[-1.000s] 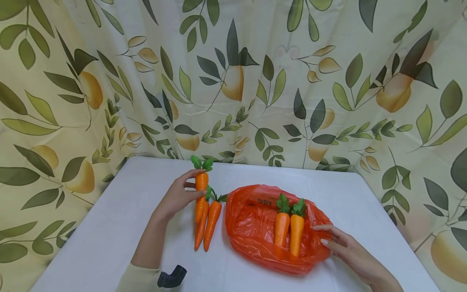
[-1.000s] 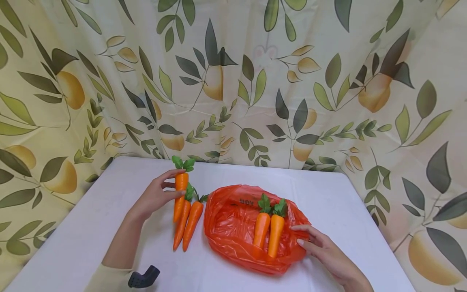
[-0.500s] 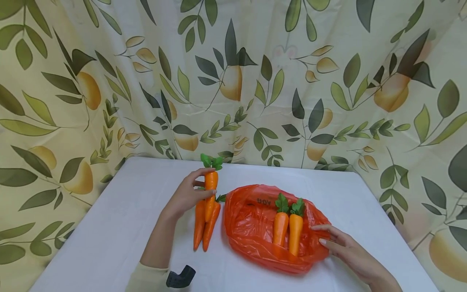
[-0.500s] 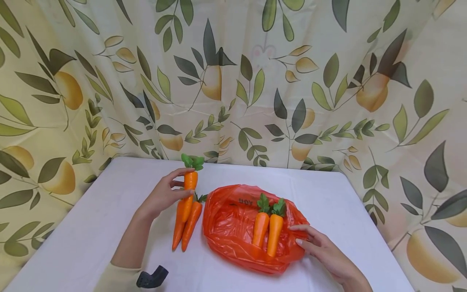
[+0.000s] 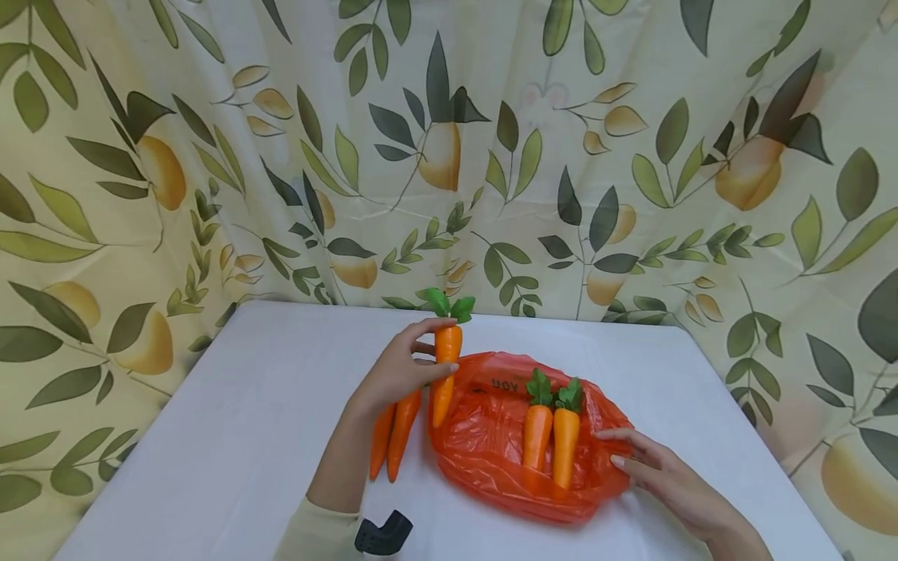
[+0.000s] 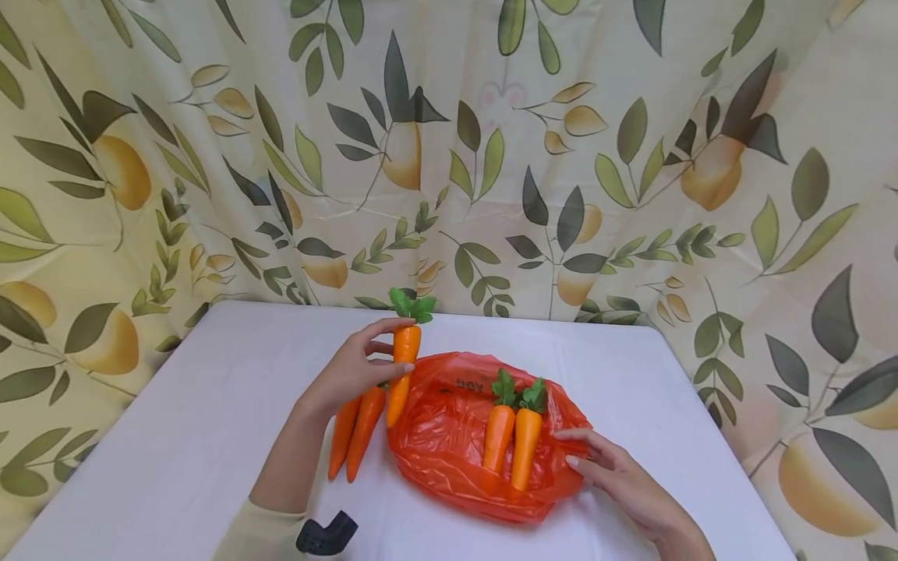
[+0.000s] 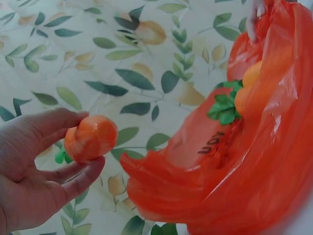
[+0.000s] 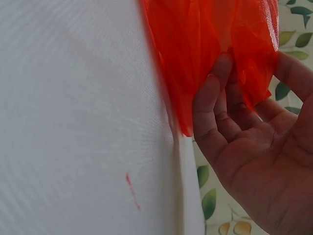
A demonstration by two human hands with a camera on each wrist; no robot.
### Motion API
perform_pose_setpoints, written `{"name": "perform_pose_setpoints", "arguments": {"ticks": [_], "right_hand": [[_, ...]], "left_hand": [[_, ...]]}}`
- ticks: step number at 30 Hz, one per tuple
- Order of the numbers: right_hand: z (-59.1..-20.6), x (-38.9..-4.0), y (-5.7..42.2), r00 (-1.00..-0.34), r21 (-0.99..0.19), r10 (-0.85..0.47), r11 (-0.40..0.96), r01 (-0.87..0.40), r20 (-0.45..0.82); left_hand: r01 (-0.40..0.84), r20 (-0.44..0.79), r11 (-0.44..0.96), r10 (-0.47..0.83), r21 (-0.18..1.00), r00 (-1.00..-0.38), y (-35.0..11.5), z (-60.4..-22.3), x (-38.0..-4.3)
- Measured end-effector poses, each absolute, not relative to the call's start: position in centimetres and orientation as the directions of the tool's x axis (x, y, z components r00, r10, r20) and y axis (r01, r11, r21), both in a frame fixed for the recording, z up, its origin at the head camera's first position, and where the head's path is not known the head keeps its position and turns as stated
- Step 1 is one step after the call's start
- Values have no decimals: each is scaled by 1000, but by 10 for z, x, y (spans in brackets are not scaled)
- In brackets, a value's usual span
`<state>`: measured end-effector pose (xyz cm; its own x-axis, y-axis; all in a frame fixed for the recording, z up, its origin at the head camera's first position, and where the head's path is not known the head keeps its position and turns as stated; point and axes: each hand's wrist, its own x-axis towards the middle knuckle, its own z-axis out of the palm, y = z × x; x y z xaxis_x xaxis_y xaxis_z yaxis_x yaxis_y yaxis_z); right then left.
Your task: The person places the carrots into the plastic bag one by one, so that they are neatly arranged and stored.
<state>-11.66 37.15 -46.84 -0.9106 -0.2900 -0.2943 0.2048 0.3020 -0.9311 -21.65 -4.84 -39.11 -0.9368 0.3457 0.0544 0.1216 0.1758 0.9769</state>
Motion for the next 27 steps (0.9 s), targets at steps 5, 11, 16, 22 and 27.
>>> {"name": "perform_pose_setpoints", "arguments": {"ticks": [5, 11, 16, 22, 27], "right_hand": [[-469, -117, 372, -912, -937, -299, 293, 191, -280], [-467, -115, 371, -913, -938, -300, 289, 189, -276], [-465, -116, 371, -911, -942, -311, 283, 183, -271], [-465, -116, 372, -911, -941, -308, 282, 188, -274], [-466, -116, 371, -911, -942, -306, 277, 191, -276]], "left_hand": [[157, 81, 172, 381, 973, -921, -37, -389, -214], [160, 82, 180, 380, 970, -921, -24, -389, -214], [161, 81, 178, 391, 971, -917, -12, -390, -215], [172, 81, 191, 410, 966, -909, 6, -395, -218], [170, 85, 169, 421, 971, -903, 18, -404, -218]]}}
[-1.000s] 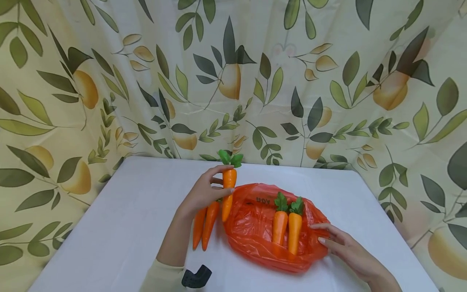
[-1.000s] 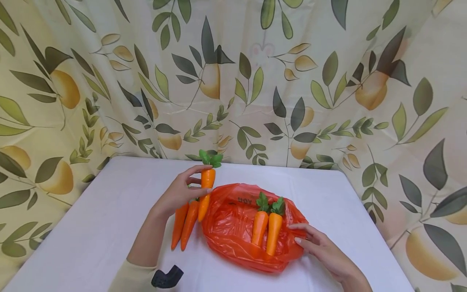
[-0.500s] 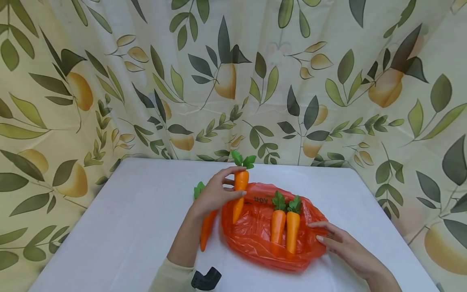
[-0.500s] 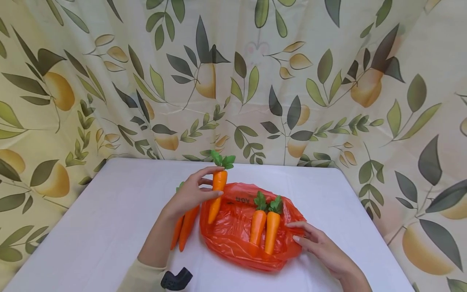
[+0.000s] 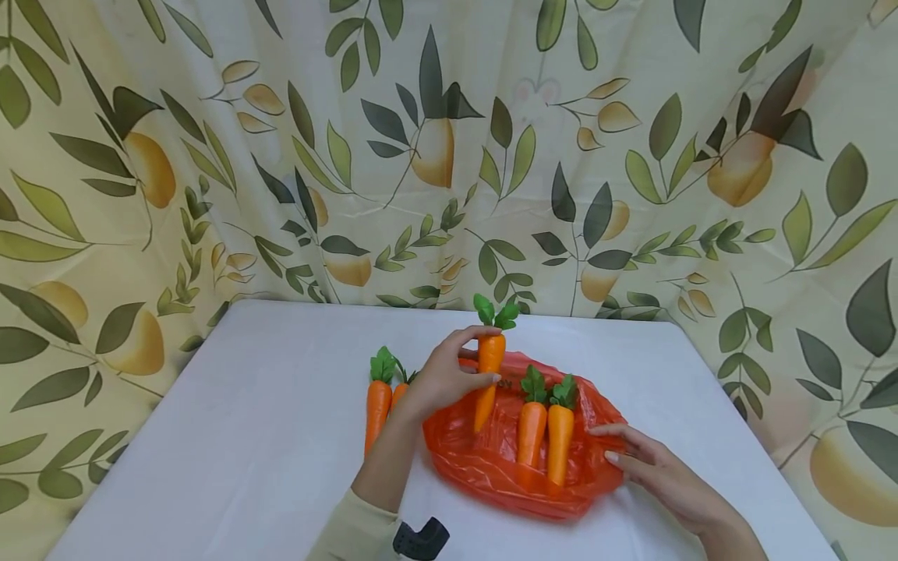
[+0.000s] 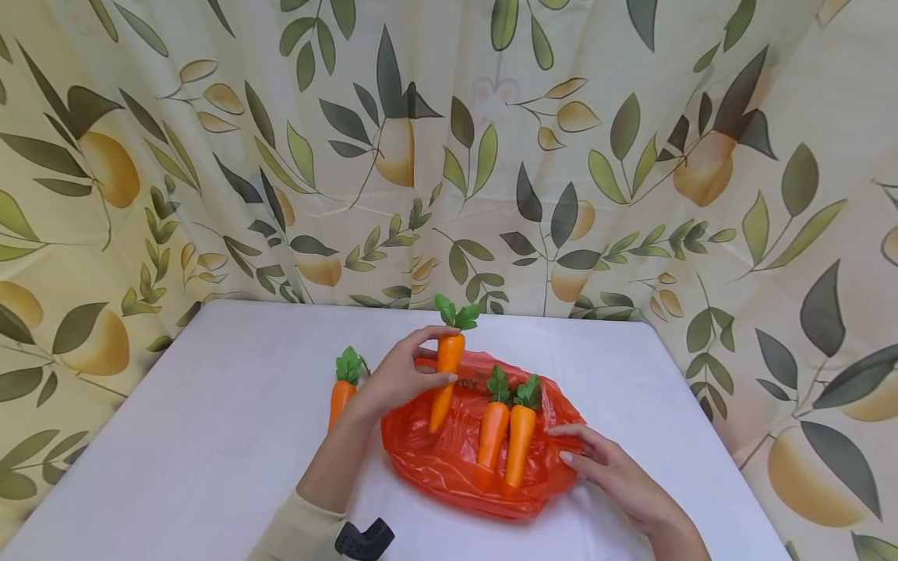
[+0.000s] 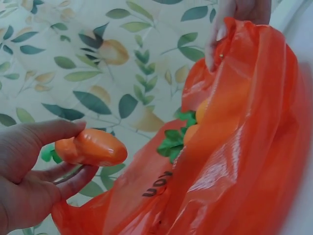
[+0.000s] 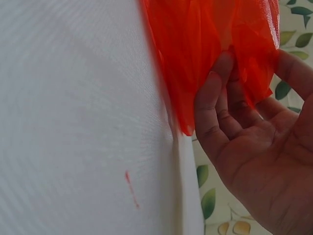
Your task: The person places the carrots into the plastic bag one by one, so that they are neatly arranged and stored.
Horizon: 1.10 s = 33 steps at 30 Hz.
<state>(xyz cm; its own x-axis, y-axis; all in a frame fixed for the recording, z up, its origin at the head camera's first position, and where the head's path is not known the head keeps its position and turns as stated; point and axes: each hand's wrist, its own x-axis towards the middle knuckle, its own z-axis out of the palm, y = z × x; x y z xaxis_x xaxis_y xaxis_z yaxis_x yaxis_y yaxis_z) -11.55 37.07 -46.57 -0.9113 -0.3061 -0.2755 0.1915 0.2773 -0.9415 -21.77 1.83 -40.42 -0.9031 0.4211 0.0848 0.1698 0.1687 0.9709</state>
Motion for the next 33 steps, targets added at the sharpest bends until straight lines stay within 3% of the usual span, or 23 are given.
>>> {"name": "perform_pose_setpoints", "arguments": {"ticks": [11, 22, 33], "right_hand": [[-464, -115, 370, -910, -948, -325, 268, 170, -256], [-464, -115, 367, -916, -946, -310, 274, 171, -255], [-462, -113, 368, -915, -947, -308, 269, 179, -260]], "left_hand": [[229, 115, 215, 440, 949, -890, 44, -404, -206], [242, 99, 294, 429, 925, -898, 65, -434, -204], [180, 3, 374, 428, 910, -904, 64, -448, -193]]}}
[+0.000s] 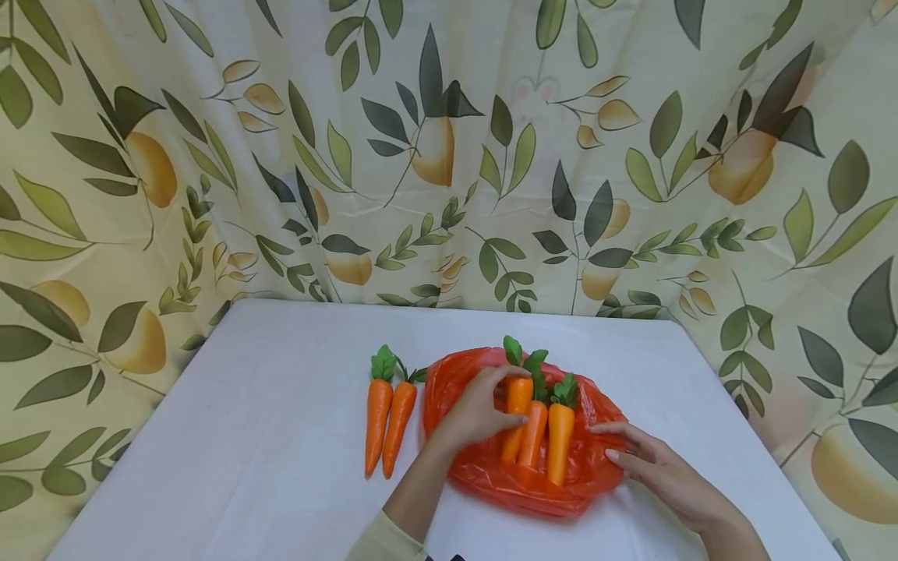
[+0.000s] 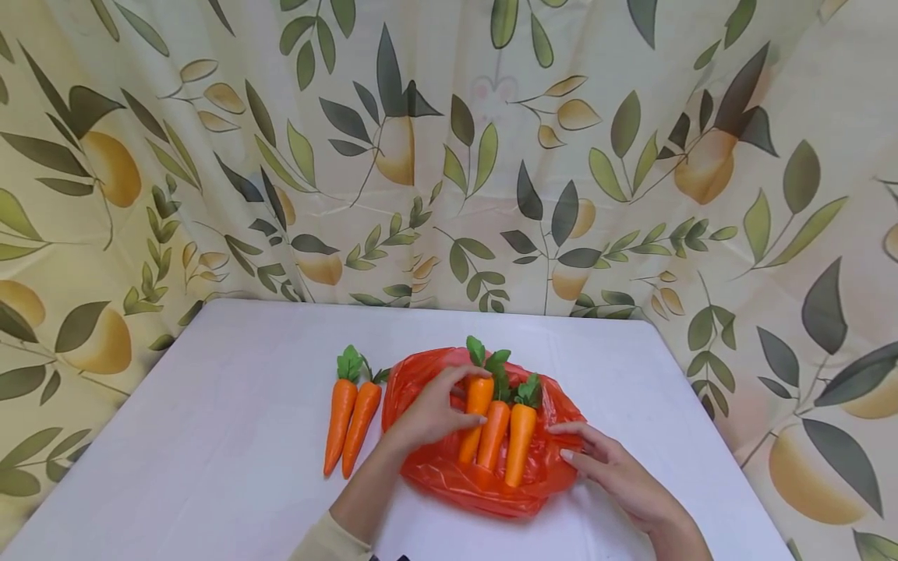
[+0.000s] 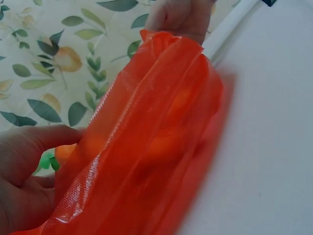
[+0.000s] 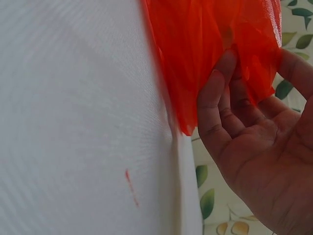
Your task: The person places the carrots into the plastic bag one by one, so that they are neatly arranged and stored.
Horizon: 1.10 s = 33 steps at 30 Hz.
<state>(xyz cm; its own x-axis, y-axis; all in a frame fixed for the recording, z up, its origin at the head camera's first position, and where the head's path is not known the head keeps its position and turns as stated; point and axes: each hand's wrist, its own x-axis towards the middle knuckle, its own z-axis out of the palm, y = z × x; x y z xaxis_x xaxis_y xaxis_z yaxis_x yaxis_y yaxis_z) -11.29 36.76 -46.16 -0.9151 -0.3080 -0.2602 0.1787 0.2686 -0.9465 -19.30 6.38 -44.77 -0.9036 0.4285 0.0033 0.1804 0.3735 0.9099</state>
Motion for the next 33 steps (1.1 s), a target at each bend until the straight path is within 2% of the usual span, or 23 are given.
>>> {"name": "perform_pose_setpoints", "arguments": {"ticks": [9, 18, 33], "right_hand": [[-461, -113, 369, -918, -946, -303, 274, 174, -256], [-462, -114, 371, -911, -949, -322, 264, 174, -257], [-464, -115, 371, -906, -954, -343, 249, 167, -248]], "left_hand": [[151, -72, 428, 463, 891, -883, 61, -456, -189], [85, -125, 443, 424, 892, -897, 59, -461, -188], [102, -103, 456, 405, 884, -909, 61, -468, -190]]}}
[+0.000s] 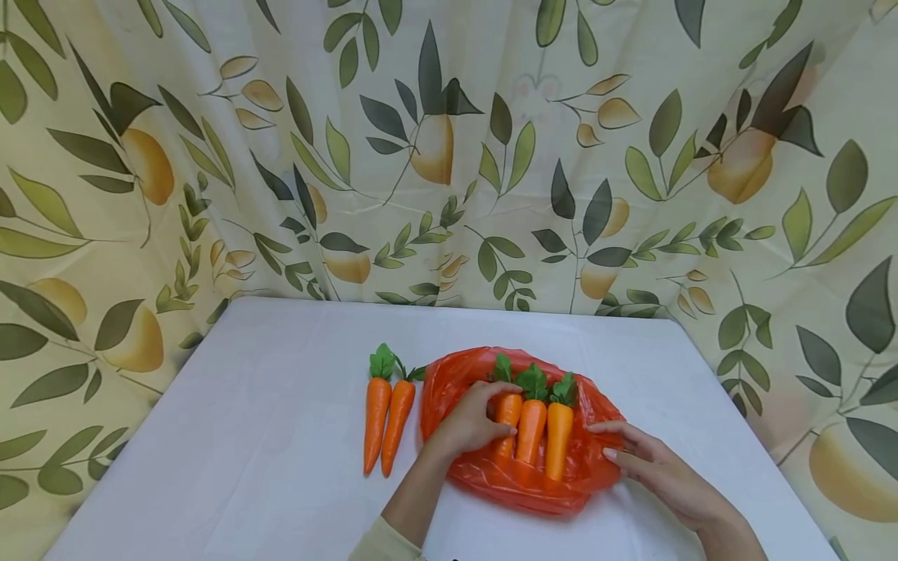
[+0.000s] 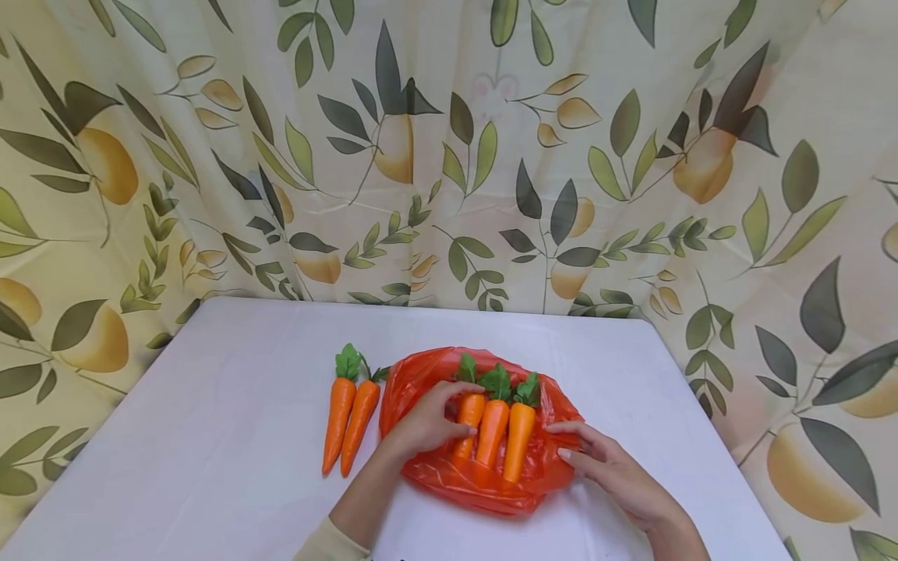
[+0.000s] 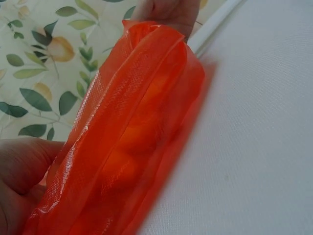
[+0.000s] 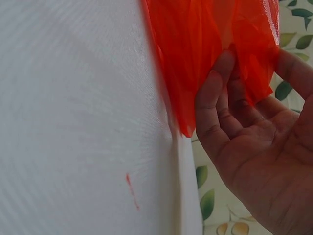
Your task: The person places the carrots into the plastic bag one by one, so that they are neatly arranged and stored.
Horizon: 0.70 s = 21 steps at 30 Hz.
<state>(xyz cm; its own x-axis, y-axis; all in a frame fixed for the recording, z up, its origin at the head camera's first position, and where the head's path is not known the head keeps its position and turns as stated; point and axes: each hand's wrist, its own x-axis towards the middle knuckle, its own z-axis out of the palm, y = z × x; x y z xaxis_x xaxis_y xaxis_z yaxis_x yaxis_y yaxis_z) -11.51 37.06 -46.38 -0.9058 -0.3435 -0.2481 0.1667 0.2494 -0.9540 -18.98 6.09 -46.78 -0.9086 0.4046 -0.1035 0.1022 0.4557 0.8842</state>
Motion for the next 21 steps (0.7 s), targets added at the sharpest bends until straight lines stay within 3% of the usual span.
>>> {"name": "perform_pose_setpoints", "arguments": {"ticks": [21], "right_hand": [[-463, -115, 369, -908, -954, -340, 252, 165, -247]], "left_hand": [[123, -95, 478, 406, 870, -909, 57, -465, -194]]}}
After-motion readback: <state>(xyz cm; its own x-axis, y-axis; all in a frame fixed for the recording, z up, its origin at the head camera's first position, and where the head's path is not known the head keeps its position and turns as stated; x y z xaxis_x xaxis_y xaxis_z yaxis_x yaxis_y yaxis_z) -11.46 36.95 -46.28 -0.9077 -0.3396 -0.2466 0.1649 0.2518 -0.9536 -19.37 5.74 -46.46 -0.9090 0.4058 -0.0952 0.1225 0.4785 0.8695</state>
